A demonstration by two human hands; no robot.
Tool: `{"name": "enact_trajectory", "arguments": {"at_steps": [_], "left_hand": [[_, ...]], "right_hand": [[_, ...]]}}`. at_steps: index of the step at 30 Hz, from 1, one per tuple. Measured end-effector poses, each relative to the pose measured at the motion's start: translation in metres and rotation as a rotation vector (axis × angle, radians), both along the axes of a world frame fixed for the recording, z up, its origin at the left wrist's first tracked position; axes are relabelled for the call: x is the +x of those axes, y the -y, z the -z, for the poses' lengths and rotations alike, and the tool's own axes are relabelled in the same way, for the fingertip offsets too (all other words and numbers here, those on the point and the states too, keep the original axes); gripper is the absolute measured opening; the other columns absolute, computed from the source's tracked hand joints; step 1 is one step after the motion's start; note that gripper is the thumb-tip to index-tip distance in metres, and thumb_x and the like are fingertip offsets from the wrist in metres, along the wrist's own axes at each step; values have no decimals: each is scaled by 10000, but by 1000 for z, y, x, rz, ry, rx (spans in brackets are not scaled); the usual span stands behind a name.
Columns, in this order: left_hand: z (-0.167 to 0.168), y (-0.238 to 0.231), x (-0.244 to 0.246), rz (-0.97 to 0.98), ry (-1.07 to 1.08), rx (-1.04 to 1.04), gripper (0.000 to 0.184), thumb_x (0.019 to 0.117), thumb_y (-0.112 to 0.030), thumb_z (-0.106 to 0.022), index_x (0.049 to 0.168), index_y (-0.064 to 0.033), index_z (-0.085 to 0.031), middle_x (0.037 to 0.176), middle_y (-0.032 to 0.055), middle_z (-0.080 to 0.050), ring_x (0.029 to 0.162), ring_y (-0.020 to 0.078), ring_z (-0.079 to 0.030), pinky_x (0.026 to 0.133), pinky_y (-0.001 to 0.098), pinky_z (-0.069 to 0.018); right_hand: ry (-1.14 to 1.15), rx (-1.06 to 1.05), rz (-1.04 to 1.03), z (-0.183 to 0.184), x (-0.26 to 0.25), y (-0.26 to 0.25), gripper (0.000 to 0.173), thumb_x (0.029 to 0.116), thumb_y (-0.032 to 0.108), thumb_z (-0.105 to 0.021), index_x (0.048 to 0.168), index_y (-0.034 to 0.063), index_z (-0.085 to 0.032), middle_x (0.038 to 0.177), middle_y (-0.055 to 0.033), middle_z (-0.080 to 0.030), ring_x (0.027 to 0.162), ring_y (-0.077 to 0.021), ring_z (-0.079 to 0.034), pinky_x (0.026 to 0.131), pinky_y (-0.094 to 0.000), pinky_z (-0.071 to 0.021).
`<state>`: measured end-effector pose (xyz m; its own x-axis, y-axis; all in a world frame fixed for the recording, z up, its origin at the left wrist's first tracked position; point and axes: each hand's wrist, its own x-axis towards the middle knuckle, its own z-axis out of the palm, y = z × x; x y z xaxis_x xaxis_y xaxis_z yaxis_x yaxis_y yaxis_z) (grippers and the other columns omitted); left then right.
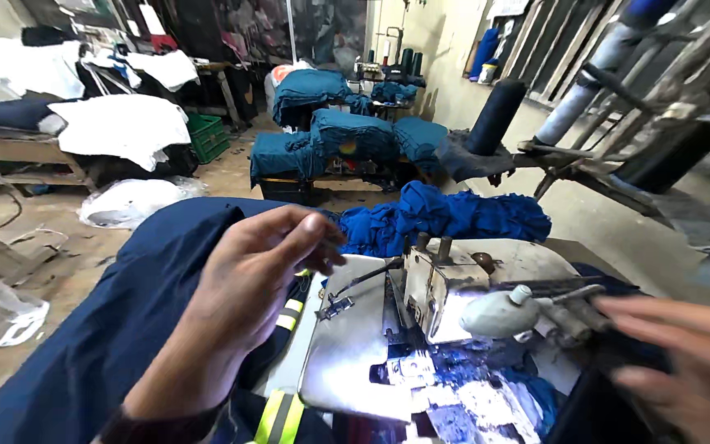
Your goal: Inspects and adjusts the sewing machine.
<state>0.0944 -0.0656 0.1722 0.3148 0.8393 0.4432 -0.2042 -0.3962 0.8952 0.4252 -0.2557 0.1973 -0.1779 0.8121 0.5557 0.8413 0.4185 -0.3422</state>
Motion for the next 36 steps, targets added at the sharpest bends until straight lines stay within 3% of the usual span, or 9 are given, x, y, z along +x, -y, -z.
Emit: {"name": "enact_trajectory", "arguments": {"at_steps": [2,5,11,14,17,23,26,32,36], "left_hand": [[-20,5,12,118,8,-2,246,1082,-196,-484,1009,-88,-692,1007,63,-738,783,138,-714,742,295,-620],[-43,13,24,198,83,-115,271,1093,-136,-431,1022,-11,-661,1019,143,-742,784,191,-742,744,330,-640],[-48,13,22,185,111,-259,272,1109,-147,-401,1059,3,-622,1029,173,-741,843,247,-760,812,390,-641],[-41,8,21,104,98,-248,246,1106,-140,-416,1047,-2,-611,1010,154,-746,889,236,-756,872,389,-621],[-28,3,17,-4,44,-160,226,1094,-125,-450,995,-18,-622,889,86,-723,812,165,-732,834,347,-623],[2,-6,2,-143,10,-118,201,1079,-113,-488,970,-20,-630,852,63,-705,787,152,-729,820,338,-628],[7,-7,-7,-194,-5,-109,187,1070,-107,-509,970,-21,-641,854,62,-711,788,154,-730,806,337,-631],[25,6,-39,-211,-86,-116,206,1068,-141,-514,958,-49,-662,810,66,-693,714,160,-700,738,323,-621],[27,6,-44,-222,-12,-131,184,1065,-119,-514,975,-50,-658,850,54,-718,777,164,-733,797,337,-637]], "right_hand": [[66,68,27,15,-26,-24,466,987,408,-688,1344,109,-666,1310,-122,-663,773,-68,-607,653,-240,-512],[87,164,69,27,-46,-48,488,991,472,-640,1420,240,-628,1299,-4,-672,677,-30,-544,550,-235,-450],[51,195,40,38,-49,-56,283,990,421,-635,1233,332,-750,1217,53,-691,809,-23,-659,611,-241,-551],[56,197,38,43,-49,-55,266,983,414,-642,1210,341,-761,1242,57,-694,965,-48,-702,711,-267,-602],[55,190,34,45,-48,-54,271,982,428,-640,1208,342,-762,1245,58,-695,971,-45,-702,710,-263,-604],[6,180,-15,44,-44,-54,296,979,429,-655,1235,321,-757,1293,57,-686,1047,-33,-689,787,-223,-604],[-48,179,-43,46,-44,-53,291,974,403,-681,1236,303,-760,1311,48,-682,1049,-39,-689,811,-213,-601],[-107,189,-74,52,-39,-51,285,979,370,-701,1251,302,-754,1370,20,-658,909,-10,-670,715,-164,-553],[-118,322,-49,52,-37,-40,250,1012,324,-664,1238,253,-742,1403,-5,-648,1156,-114,-680,938,-272,-593]]}}
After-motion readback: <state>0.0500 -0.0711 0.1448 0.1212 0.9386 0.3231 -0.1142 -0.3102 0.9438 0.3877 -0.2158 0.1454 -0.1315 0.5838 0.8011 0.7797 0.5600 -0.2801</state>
